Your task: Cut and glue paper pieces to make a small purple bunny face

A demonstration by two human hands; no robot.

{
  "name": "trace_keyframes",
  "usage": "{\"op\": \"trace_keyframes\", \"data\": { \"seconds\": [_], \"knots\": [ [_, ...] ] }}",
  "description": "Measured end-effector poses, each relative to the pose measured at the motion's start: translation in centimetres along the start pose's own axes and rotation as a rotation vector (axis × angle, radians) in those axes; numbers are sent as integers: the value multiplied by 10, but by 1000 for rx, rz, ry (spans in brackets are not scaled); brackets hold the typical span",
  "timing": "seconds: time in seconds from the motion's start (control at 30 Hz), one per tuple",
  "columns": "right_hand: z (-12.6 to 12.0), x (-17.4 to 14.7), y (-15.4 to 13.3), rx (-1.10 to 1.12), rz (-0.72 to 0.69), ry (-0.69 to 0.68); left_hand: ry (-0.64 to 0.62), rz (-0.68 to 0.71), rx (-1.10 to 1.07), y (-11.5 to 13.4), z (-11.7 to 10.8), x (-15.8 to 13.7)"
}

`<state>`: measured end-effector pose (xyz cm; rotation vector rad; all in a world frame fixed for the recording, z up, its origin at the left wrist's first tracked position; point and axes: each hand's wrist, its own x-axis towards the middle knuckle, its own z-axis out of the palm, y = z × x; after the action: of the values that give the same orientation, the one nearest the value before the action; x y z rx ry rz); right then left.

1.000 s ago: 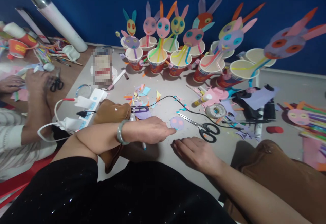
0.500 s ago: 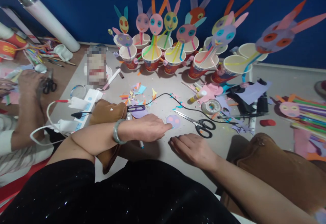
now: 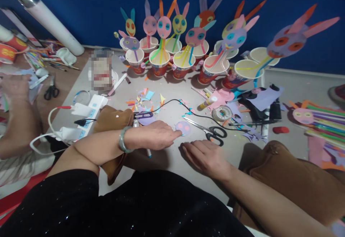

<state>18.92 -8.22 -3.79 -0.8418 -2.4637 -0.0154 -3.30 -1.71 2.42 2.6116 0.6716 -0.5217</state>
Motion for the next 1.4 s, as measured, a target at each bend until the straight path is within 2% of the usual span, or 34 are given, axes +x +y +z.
{"op": "trace_keyframes", "data": {
  "seconds": [0.17, 0.23, 0.57, 0.83, 0.97, 1.13, 1.4],
  "knots": [
    [-2, 1, 9, -77, 217, -22, 13, 6, 9, 0, -1, 1],
    [1, 0, 12, -90, 257, -56, 34, 10, 17, 0, 1, 1],
    [6, 1, 13, -157, 211, -190, 81, 25, 22, 0, 8, 2],
    [10, 1, 14, -189, 200, -190, 186, -18, -38, 2, 5, -1],
    [11, 1, 14, -212, 172, -173, 250, 37, -54, 1, 8, -1],
    [12, 1, 12, -235, 166, -161, 284, 168, 40, 3, 11, -1],
    [9, -3, 11, -201, 188, -209, 287, 157, 93, 0, 19, 2]
  ]
}}
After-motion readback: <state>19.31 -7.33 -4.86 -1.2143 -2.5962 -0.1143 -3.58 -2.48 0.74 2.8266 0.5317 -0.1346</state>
